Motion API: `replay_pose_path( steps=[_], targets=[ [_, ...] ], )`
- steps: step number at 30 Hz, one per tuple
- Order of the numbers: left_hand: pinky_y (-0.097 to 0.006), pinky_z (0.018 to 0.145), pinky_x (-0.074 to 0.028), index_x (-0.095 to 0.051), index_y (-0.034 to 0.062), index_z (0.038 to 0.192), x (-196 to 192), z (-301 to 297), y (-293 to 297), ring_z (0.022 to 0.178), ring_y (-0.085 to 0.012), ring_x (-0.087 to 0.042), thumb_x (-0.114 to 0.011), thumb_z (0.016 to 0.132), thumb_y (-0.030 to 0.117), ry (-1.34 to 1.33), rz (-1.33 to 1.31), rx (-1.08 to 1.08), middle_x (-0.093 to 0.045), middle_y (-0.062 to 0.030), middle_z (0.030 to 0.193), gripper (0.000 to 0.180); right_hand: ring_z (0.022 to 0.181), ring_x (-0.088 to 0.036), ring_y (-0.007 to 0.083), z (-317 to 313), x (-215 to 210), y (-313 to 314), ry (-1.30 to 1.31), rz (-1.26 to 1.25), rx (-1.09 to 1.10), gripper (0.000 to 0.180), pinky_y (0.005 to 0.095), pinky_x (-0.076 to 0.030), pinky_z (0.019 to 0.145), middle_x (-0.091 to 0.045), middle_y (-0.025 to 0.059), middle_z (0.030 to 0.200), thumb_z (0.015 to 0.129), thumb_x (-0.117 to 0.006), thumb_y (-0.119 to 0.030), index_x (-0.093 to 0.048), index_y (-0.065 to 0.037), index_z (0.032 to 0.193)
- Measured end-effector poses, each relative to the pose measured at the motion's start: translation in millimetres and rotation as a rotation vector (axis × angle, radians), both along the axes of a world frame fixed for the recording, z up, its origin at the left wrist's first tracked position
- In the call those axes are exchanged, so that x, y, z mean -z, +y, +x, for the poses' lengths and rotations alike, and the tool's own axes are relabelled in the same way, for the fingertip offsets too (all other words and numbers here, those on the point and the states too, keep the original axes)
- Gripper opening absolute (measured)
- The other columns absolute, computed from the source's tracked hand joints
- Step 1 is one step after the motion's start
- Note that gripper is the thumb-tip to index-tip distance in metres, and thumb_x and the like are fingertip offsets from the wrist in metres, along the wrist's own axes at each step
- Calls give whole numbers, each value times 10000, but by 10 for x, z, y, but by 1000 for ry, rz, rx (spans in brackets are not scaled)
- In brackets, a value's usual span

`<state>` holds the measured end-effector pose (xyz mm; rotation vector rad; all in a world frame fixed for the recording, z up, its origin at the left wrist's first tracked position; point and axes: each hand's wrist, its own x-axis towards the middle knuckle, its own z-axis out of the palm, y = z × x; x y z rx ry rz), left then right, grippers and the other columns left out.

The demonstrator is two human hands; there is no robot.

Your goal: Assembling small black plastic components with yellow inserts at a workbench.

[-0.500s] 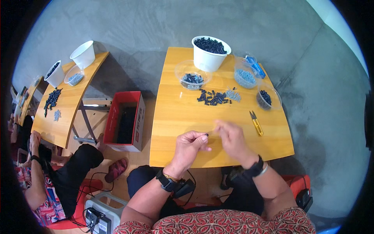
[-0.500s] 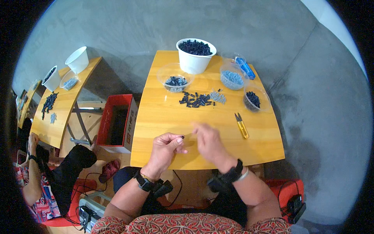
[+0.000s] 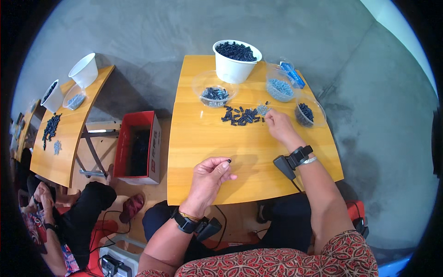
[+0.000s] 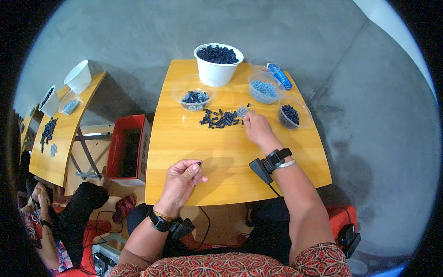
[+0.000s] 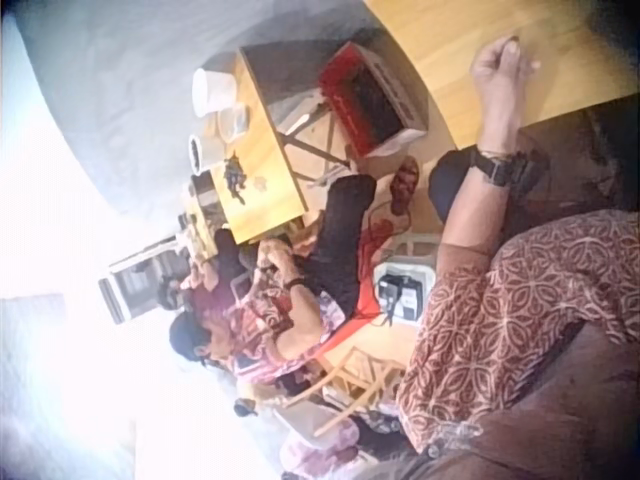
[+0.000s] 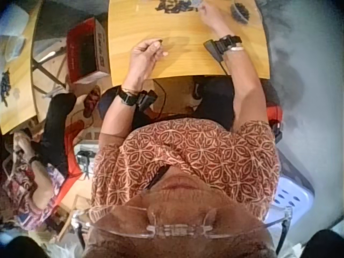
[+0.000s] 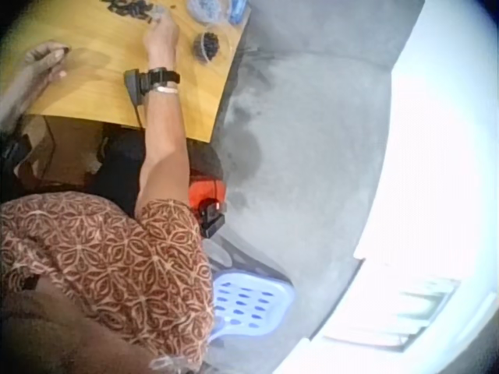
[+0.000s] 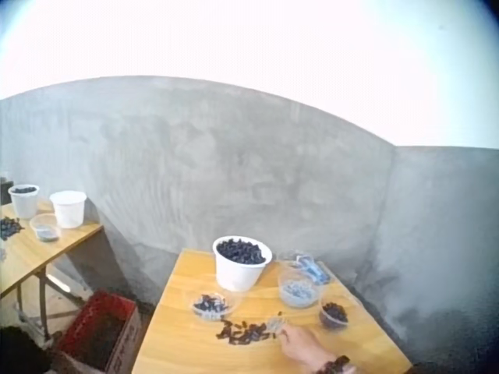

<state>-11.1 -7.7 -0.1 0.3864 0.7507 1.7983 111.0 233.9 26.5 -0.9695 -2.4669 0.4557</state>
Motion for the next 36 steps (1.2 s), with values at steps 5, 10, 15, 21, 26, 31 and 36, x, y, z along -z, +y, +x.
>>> replay_pose_path(
  steps=[5, 10, 15, 21, 26, 31, 36],
  targets=[
    [-308, 654, -539, -584, -12, 920, -9, -10, -17, 679, -114, -561, -526, 836, 20, 0, 12, 4, -582, -67, 818, 107, 771, -553, 370, -83, 15, -63, -38, 21, 15, 70, 429, -435, 653, -573, 203, 758, 763, -514, -77, -524, -20, 802],
    [-311, 660, -536, -577, -16, 922, -9, -5, -18, 674, -116, -560, -520, 841, 28, -7, 4, 6, -579, -66, 805, 108, 776, -540, 396, -77, 59, -113, -199, 143, -33, 101, 468, -430, 655, -551, 228, 824, 763, -478, -44, -467, 6, 849],
    [-303, 657, -516, -555, -28, 931, -69, 13, -33, 616, -112, -519, -504, 853, 57, -8, -55, -5, -543, -46, 715, 126, 803, -527, 381, -11, 32, -429, -308, 219, -5, 115, 457, -427, 692, -526, 235, 842, 734, -456, 7, -446, 9, 848],
    [-295, 663, -520, -568, -8, 933, -47, -20, 3, 620, -100, -523, -508, 851, 64, -23, 4, 19, -559, -33, 741, 124, 796, -515, 343, 61, 98, -616, -20, 118, -198, 145, 394, -433, 692, -514, 190, 809, 702, -448, 46, -479, 13, 839],
    [-296, 668, -521, -572, -7, 935, -2, -37, 0, 624, -103, -525, -513, 848, 60, -36, 22, 38, -561, -31, 747, 125, 748, -530, 304, 47, -235, -926, 123, -83, -250, 110, 347, -439, 662, -526, 159, 793, 717, -451, 41, -515, 12, 803],
    [-300, 673, -524, -573, -5, 939, -28, -16, -11, 631, -100, -521, -516, 846, 57, -23, 4, 43, -555, -28, 750, 126, 693, -522, 119, 20, -392, -1190, 246, -543, -362, 74, 243, -430, 630, -555, 37, 771, 804, -496, -4, -539, 1, 864],
    [-300, 683, -525, -572, -5, 950, -18, -21, -19, 639, -98, -518, -510, 850, 61, -50, 2, 66, -550, -32, 760, 134, 660, -474, 58, -5, -342, -1301, 370, -822, -456, 62, 197, -409, 594, -518, -15, 759, 825, -499, -15, -536, -5, 873]
  ],
)
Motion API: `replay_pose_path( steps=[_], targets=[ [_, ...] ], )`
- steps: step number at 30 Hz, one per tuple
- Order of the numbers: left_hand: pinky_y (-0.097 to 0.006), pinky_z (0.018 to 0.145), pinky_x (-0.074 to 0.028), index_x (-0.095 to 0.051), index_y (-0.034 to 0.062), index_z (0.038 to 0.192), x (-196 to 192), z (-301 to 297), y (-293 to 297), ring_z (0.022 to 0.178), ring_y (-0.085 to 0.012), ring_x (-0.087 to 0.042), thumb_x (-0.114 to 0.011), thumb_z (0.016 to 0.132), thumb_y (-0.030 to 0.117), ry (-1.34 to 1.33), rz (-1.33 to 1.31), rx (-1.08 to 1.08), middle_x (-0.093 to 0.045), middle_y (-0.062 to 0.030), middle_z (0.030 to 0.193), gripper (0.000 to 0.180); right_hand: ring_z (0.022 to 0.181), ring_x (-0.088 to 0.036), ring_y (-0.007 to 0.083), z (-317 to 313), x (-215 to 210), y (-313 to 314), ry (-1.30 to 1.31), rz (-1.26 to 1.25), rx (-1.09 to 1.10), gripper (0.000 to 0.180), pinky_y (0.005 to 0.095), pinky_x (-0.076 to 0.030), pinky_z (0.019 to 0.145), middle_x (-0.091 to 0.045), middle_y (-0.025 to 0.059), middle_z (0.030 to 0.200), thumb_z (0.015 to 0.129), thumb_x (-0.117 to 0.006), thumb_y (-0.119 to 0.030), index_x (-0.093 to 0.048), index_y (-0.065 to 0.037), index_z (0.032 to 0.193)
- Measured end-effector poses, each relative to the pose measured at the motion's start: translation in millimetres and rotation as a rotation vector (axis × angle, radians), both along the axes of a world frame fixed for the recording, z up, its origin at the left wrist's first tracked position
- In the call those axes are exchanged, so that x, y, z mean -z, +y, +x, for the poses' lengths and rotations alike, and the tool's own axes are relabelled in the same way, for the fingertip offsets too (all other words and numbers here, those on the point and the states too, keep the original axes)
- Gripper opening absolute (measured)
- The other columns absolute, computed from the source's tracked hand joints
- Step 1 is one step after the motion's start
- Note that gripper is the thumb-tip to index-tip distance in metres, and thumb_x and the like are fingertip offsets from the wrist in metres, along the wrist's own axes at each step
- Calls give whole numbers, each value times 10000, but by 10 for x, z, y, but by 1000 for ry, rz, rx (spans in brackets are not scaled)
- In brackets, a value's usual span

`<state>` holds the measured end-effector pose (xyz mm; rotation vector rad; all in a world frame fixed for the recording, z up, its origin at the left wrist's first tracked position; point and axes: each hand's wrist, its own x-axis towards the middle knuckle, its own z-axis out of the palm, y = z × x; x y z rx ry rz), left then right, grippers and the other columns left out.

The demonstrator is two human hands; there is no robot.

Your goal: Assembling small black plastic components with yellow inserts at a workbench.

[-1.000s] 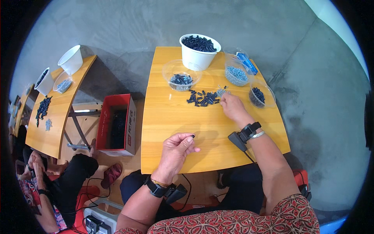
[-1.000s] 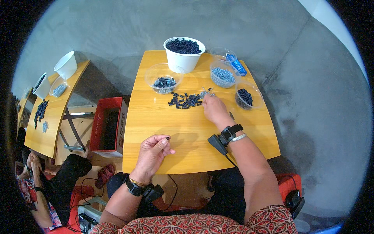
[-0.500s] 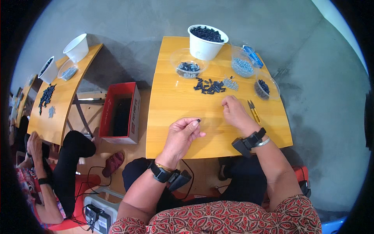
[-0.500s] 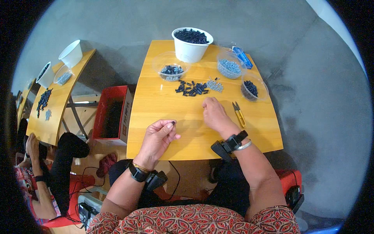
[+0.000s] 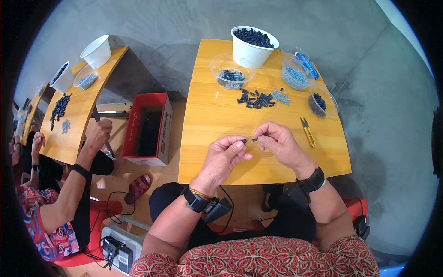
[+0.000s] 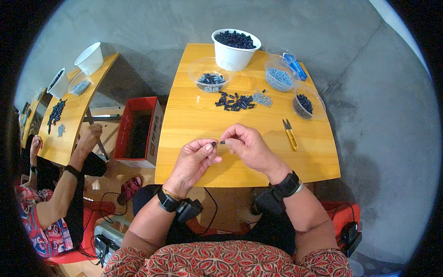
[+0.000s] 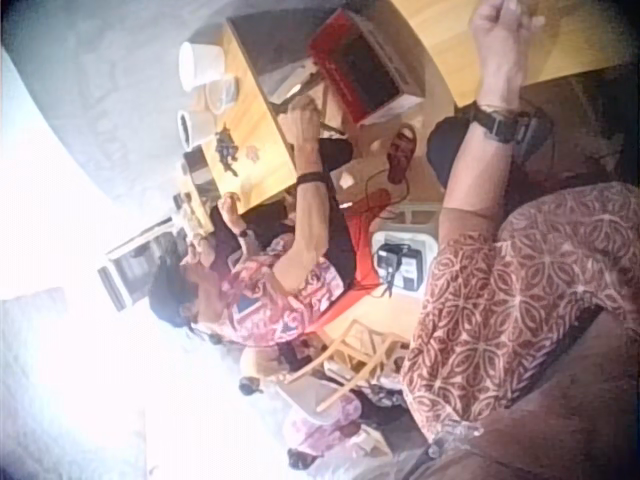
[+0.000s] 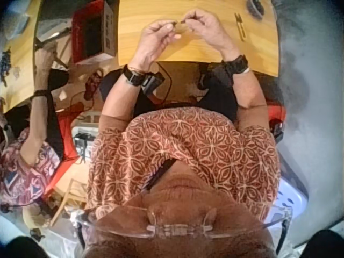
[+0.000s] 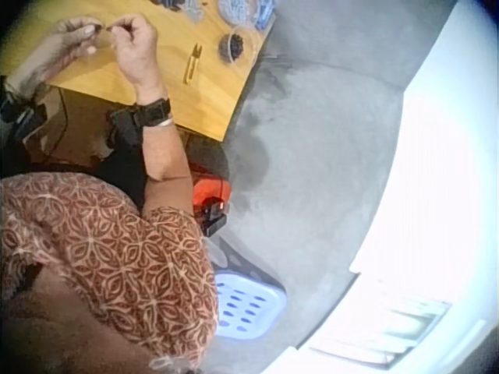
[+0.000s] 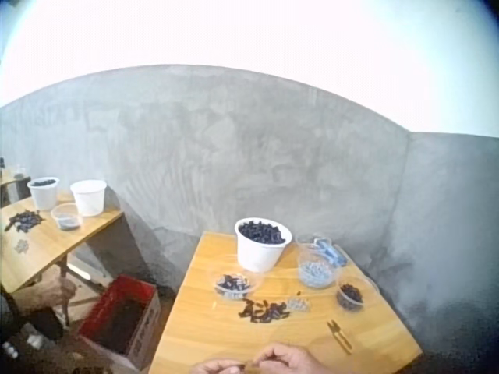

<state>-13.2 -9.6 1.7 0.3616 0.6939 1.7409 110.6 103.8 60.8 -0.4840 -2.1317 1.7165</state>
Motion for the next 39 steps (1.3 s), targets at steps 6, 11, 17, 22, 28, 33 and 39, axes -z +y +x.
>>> replay_pose_path(
  steps=[6, 11, 17, 22, 28, 33, 39],
  targets=[
    [-303, 701, -524, -573, -3, 963, 3, -21, 2, 651, -99, -522, -501, 855, 68, -51, 87, 48, -552, -38, 768, 147, 641, -464, 52, -39, 44, -49, 67, -117, -7, 56, 184, -400, 582, -513, -12, 751, 824, -498, -9, -533, -10, 868],
    [-305, 704, -525, -575, 1, 971, -12, -23, -15, 661, -101, -530, -501, 854, 61, -38, 91, 48, -555, -40, 767, 151, 638, -464, 54, -68, 70, -66, 106, -100, -2, 54, 186, -401, 580, -515, -10, 751, 824, -497, -6, -532, -11, 865],
    [-308, 694, -531, -579, -6, 971, -28, -5, -5, 671, -108, -546, -501, 849, 42, 1, 61, 38, -569, -49, 762, 152, 646, -468, 51, -57, 68, -63, 78, -75, -32, 53, 184, -402, 585, -516, -12, 750, 822, -499, -2, -535, -16, 860],
    [-312, 670, -539, -580, -14, 962, 26, -5, 2, 673, -117, -558, -499, 848, 31, 58, 28, 35, -582, -61, 767, 148, 653, -478, 64, -51, 66, -66, 46, 52, -50, 49, 200, -410, 593, -528, -1, 744, 819, -499, 0, -536, -20, 846],
    [-310, 590, -529, -589, -14, 900, 21, -73, -47, 614, -129, -557, -508, 846, 60, -2, 40, 184, -585, -73, 751, 122, 713, -522, 222, -11, -60, -20, 167, 720, -274, 149, 280, -433, 626, -514, 88, 770, 700, -513, 71, -531, -18, 818],
    [-290, 545, -501, -585, -7, 858, 12, -152, -50, 575, -121, -539, -514, 844, 72, -104, 6, 430, -580, -68, 711, 107, 749, -516, 264, 19, -170, -38, 128, 922, -419, 171, 298, -438, 646, -496, 99, 779, 680, -513, 71, -538, -13, 827],
    [-258, 544, -500, -600, -1, 883, 12, -49, 4, 606, -114, -560, -528, 841, 79, -95, -8, 217, -589, -53, 708, 115, 721, -530, 200, 74, -77, -22, 116, 571, -145, 130, 269, -431, 638, -520, 92, 784, 747, -544, 23, -558, -9, 872]
  ],
)
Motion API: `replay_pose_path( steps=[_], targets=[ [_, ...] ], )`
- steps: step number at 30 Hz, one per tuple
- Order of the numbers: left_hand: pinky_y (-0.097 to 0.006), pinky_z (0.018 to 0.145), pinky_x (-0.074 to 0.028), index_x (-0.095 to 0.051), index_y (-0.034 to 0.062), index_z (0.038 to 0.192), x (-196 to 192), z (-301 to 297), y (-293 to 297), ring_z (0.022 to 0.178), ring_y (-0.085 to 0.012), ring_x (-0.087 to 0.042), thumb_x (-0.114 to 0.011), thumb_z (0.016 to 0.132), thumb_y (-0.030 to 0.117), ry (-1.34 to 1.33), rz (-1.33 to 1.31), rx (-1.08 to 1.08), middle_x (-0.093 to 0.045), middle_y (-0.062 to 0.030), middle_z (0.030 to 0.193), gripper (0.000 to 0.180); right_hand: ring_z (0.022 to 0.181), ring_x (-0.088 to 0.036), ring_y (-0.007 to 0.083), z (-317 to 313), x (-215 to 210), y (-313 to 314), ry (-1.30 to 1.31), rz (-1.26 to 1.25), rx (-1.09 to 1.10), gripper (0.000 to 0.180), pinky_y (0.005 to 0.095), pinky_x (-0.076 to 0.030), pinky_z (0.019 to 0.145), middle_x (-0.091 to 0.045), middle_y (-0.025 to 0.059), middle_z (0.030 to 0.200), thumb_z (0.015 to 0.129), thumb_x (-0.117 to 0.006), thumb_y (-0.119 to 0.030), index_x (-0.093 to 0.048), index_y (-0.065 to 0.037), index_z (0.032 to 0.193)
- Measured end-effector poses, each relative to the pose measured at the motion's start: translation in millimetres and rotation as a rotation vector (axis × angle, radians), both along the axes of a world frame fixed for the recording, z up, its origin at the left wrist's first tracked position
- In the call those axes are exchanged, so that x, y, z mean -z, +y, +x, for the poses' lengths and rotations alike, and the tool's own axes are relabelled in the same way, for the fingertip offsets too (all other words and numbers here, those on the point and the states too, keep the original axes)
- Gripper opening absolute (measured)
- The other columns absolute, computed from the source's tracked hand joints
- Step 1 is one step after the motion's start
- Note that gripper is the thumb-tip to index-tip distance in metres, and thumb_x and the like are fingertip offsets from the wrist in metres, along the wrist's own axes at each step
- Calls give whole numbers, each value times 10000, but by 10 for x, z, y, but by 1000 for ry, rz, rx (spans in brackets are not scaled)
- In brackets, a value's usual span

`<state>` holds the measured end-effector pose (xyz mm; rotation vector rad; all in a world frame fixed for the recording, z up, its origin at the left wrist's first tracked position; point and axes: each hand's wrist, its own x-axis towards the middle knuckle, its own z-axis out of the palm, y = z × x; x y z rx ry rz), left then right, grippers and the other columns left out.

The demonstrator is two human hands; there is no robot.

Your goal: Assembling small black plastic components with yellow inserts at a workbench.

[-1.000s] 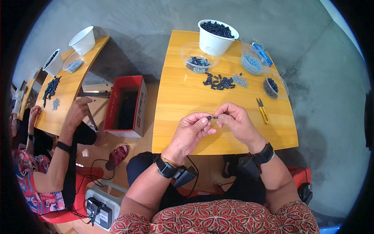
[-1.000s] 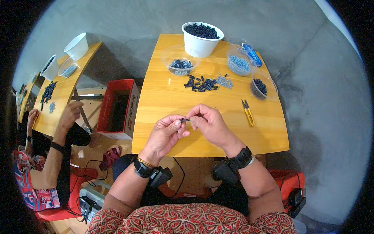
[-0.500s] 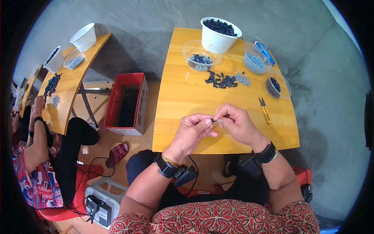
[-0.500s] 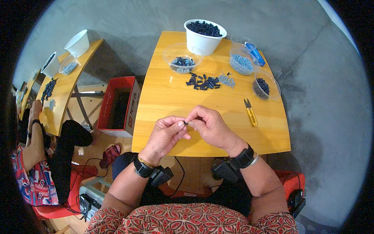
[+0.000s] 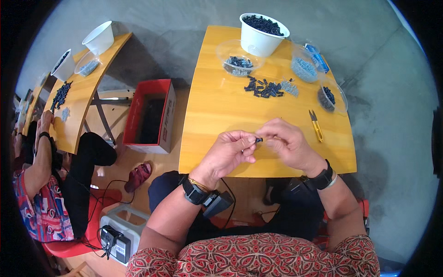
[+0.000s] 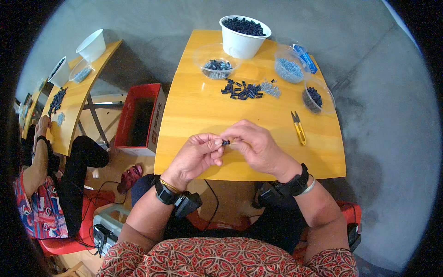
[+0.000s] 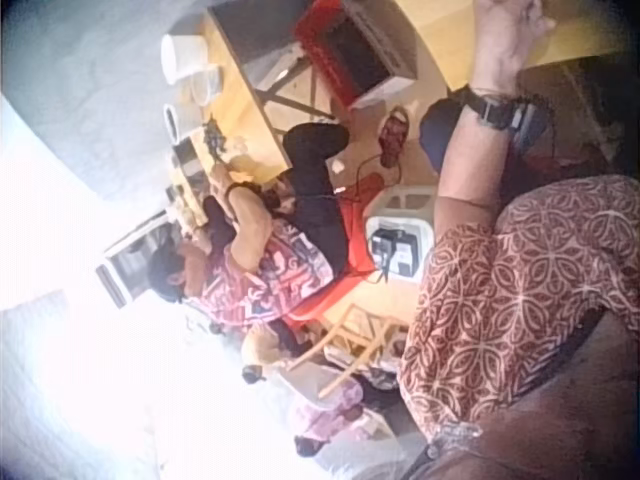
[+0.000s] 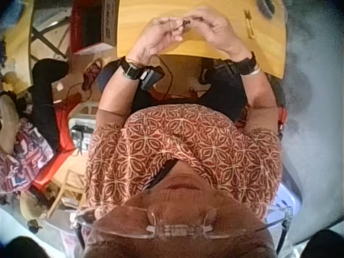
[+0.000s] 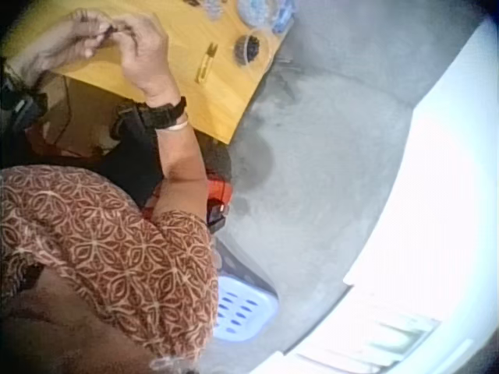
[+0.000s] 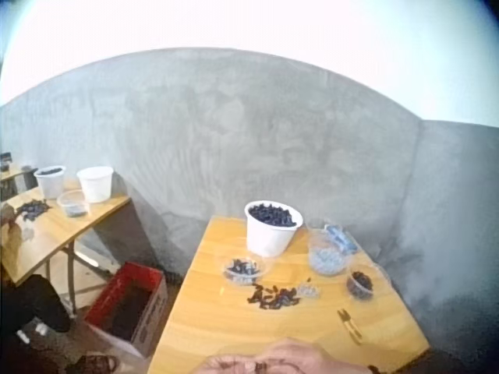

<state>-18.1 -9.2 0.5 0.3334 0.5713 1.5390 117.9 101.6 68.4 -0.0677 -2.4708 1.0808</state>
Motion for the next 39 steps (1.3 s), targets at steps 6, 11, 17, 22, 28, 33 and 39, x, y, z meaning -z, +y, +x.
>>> replay_pose_path(
  steps=[6, 11, 17, 22, 28, 33, 39],
  targets=[
    [-234, 546, -502, -603, -1, 915, -9, -24, -21, 624, -110, -568, -535, 838, 80, 45, -3, -6, -593, -47, 716, 130, 641, -527, 144, 108, 112, -61, -78, -203, 277, 102, 253, -425, 583, -554, 83, 728, 767, -580, -25, -556, -3, 863],
    [-246, 563, -507, -604, 5, 900, -16, 13, -29, 645, -102, -559, -553, 830, 75, 97, -3, -32, -589, -42, 738, 111, 616, -534, 155, 67, 112, -121, -131, -128, 273, 87, 264, -423, 554, -560, 85, 698, 765, -580, -29, -552, -2, 843],
    [-254, 584, -507, -592, 6, 918, -65, 58, -31, 652, -106, -549, -543, 836, 72, 133, -6, -86, -584, -45, 760, 116, 654, -520, 106, 74, 142, -175, -66, -27, 260, 50, 227, -427, 589, -549, 60, 720, 799, -554, -35, -545, 1, 833],
    [-256, 602, -502, -576, -8, 957, -207, 115, -90, 647, -109, -546, -507, 856, 78, 135, 48, -102, -578, -52, 768, 150, 640, -549, 226, 106, 72, -299, 68, -114, 284, 50, 303, -430, 563, -543, 114, 723, 764, -537, 13, -516, -3, 807],
    [-271, 652, -504, -562, -27, 987, -451, 282, -219, 656, -106, -528, -484, 871, 116, 104, 186, -79, -564, -50, 768, 200, 659, -539, 260, 277, -212, -460, 138, -5, 258, 57, 324, -427, 577, -526, 126, 736, 769, -526, 11, -507, -7, 819],
    [-270, 654, -507, -561, -22, 992, -639, 404, -350, 653, -104, -538, -490, 867, 115, 169, 179, -85, -574, -47, 777, 198, 660, -524, 303, 431, -373, -628, 189, 177, 292, 37, 352, -423, 588, -512, 139, 726, 770, -512, 6, -494, -2, 802],
    [-281, 658, -524, -566, -13, 964, -691, 520, -505, 650, -113, -562, -488, 869, 119, 109, 138, -86, -588, -57, 791, 181, 658, -524, 315, 524, -389, -785, 218, 168, 320, 31, 359, -421, 586, -512, 153, 714, 778, -506, -22, -487, 2, 785]
  ],
)
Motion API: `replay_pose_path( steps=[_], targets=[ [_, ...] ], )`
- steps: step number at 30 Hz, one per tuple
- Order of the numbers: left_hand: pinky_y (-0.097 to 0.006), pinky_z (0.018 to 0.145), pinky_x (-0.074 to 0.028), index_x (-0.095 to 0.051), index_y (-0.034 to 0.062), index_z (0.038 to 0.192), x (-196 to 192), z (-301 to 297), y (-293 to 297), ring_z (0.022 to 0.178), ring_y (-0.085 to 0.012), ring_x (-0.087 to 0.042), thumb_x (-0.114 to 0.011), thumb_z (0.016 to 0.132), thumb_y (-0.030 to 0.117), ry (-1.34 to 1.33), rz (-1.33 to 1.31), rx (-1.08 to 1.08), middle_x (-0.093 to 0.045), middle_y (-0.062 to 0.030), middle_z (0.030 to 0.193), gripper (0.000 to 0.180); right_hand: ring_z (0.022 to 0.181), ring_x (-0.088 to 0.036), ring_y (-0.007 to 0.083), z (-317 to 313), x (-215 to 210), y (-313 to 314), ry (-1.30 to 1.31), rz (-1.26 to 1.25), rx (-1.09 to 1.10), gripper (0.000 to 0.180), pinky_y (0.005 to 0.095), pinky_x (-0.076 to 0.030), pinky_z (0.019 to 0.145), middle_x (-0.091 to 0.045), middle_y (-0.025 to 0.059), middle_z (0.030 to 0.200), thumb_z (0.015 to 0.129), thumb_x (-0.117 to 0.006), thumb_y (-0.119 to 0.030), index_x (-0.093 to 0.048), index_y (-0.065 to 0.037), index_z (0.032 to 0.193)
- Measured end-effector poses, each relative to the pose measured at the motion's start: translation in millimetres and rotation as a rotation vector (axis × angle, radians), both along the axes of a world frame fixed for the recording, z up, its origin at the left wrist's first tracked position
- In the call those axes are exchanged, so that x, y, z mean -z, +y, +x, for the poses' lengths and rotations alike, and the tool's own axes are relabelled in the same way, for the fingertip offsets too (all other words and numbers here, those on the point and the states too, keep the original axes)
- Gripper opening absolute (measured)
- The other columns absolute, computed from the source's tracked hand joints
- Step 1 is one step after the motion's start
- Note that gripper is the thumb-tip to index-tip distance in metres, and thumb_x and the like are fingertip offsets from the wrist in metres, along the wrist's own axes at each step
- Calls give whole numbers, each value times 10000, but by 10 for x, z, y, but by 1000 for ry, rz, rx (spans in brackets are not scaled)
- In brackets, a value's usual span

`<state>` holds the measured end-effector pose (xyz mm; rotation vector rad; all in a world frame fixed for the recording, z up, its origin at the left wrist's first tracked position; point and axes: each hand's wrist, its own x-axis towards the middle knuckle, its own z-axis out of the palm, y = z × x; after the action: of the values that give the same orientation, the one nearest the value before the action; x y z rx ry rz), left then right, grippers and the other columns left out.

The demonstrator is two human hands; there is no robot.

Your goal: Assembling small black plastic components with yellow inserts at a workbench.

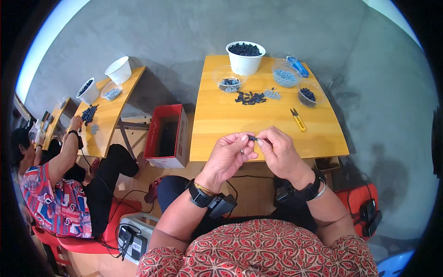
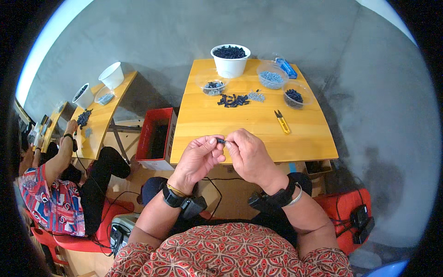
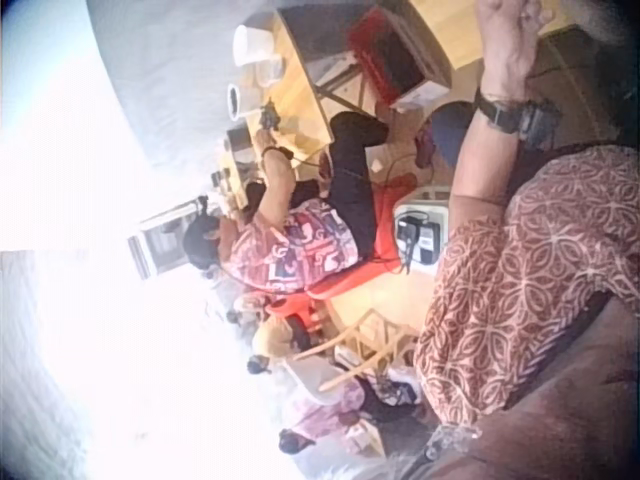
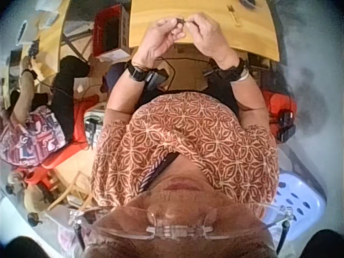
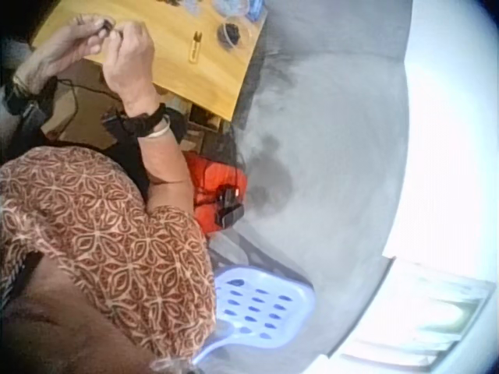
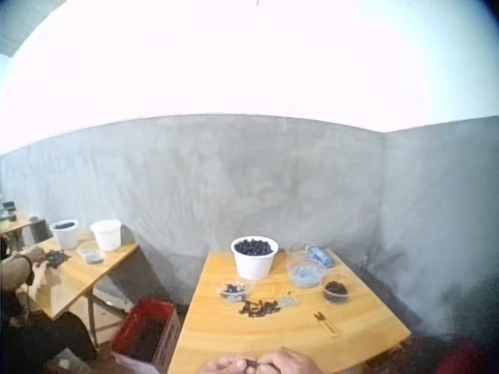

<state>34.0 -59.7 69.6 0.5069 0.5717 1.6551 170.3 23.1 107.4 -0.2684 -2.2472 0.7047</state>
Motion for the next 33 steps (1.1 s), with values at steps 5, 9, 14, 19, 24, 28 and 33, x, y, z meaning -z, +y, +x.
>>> replay_pose_path(
  steps=[5, 9, 14, 19, 24, 28, 33],
  targets=[
    [-289, 665, -528, -569, -11, 951, -72, 53, -100, 648, -109, -558, -492, 867, 120, 31, 7, 17, -587, -56, 785, 173, 604, -531, 248, 56, -32, -90, 8, -113, 2, 74, 327, -418, 559, -534, 132, 674, 787, -508, -47, -497, 22, 764],
    [-296, 670, -528, -570, -10, 949, -94, 73, -145, 643, -106, -551, -501, 862, 120, 24, 39, 6, -586, -55, 784, 171, 589, -473, 122, 73, -56, -94, -82, -550, -52, 119, 273, -401, 544, -541, 84, 645, 800, -520, -78, -526, 35, 765],
    [-294, 667, -528, -569, -6, 951, -140, 68, -172, 642, -103, -545, -509, 858, 124, 23, 45, 10, -580, -51, 775, 171, 580, -457, 63, 89, -109, -94, -89, -424, -47, 123, 216, -384, 518, -510, 1, 635, 841, -509, -106, -550, 10, 830],
    [-294, 662, -528, -566, -8, 962, -149, 62, -164, 652, -99, -549, -504, 861, 123, 36, 9, 1, -577, -45, 772, 177, 617, -517, 132, 124, -89, -110, 7, -182, 6, 101, 257, -411, 546, -553, 82, 700, 818, -540, -73, -551, 18, 862],
    [-288, 653, -533, -572, -12, 951, -144, 71, -140, 630, -105, -551, -489, 868, 114, 111, -41, -46, -577, -40, 738, 172, 659, -550, 306, 77, -79, -130, -34, -96, 16, 59, 351, -436, 585, -542, 161, 731, 782, -526, -38, -521, 12, 812],
    [-298, 633, -544, -578, -21, 935, 30, 71, 5, 621, -97, -537, -499, 859, 75, 230, -77, -142, -568, -42, 724, 146, 682, -519, 342, 14, 116, -30, -51, -54, 34, 38, 383, -424, 586, -517, 163, 736, 769, -514, -22, -500, 1, 795],
    [-278, 631, -535, -590, -21, 896, 251, 41, 181, 615, -88, -523, -542, 819, 15, 375, -140, -209, -570, -28, 728, 98, 683, -516, 338, -81, 432, 151, -59, -73, 53, 47, 387, -422, 586, -506, 156, 725, 760, -519, -20, -506, -4, 802]
  ],
)
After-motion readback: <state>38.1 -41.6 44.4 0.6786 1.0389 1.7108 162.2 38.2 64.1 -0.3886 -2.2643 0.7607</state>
